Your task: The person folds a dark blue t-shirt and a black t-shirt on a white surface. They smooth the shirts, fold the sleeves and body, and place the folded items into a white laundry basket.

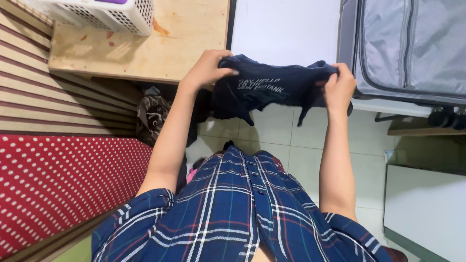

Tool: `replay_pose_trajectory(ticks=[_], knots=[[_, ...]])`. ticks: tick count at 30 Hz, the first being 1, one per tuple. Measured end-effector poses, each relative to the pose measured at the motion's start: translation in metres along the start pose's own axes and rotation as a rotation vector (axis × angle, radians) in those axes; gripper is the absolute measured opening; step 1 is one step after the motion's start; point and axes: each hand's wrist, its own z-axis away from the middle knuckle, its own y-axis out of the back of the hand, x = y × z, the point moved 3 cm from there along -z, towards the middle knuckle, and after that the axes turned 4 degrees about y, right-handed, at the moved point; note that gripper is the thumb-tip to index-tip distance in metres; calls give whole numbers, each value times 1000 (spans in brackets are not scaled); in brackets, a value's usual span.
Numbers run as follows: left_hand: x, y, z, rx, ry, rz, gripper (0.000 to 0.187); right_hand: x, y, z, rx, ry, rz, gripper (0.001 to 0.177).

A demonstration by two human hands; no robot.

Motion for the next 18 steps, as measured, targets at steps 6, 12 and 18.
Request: replay_pose_trajectory(ticks=[6, 12, 18], knots=[[-11, 36, -36, 345, -217, -310, 31, -12, 5, -31, 237, 445, 251, 7], [-9, 52, -78, 643, -44, -525, 12, -23, 10, -76, 246, 544, 310, 8], [-21, 60, -152, 752, 9, -208, 13, -18, 2, -128, 180, 496, 201, 27]])
